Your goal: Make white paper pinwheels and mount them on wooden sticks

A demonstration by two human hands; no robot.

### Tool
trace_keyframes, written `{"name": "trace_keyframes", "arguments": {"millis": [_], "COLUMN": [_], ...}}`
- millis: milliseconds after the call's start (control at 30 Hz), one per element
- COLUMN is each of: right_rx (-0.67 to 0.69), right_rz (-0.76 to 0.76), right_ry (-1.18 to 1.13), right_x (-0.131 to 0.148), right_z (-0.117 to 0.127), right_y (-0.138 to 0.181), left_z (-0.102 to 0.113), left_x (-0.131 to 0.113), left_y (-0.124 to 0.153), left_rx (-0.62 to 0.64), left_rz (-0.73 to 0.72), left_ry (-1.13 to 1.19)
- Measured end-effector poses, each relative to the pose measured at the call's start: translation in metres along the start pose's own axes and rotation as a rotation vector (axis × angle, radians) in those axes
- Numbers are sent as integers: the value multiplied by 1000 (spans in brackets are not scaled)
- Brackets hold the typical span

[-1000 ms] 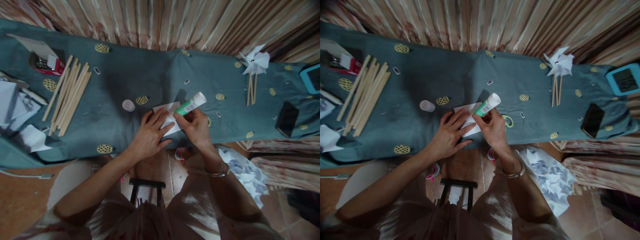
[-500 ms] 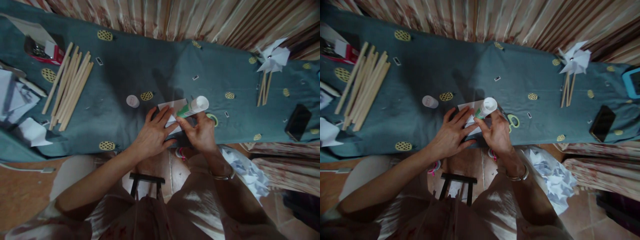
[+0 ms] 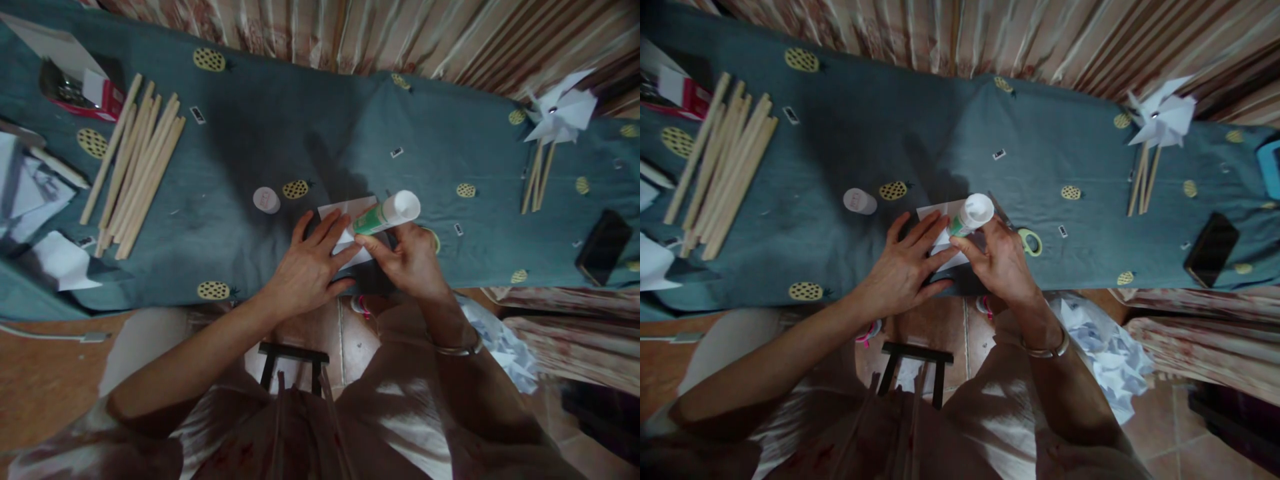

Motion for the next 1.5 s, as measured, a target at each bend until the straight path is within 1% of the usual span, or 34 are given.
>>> {"name": "trace_keyframes", "arguments": {"millis": [167, 367, 633, 833, 1067, 1500], "right_rx": [28, 57, 39, 26, -10, -29], "right_rz": [9, 40, 78, 116, 104, 74], "right_ry": [9, 36, 82, 148, 156, 185], "right_x": [5, 6, 6, 5, 5, 0], "right_z": [0, 0, 2, 3, 5, 7], "right_y": [-1, 0, 3, 6, 7, 7], "left_z": [0, 0, -1, 0, 0, 0], "left_x": [1, 1, 2, 1, 0, 1], "left_y": [-1, -1, 0, 0, 0, 1], "left_rx": [3, 10, -10, 32, 36, 43], "left_rz": [5, -12, -19, -15, -28, -16], "left_ry": [40, 30, 36, -36, -68, -38]}}
Point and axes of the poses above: each hand's wrist, its own y-axis away from the middle knuckle, its own z-axis out of the back of the hand, x = y × z, the point moved 5 cm from there along -y, towards the middle knuckle, and after that the axes turned 10 degrees about -z, right-handed, at the moved point
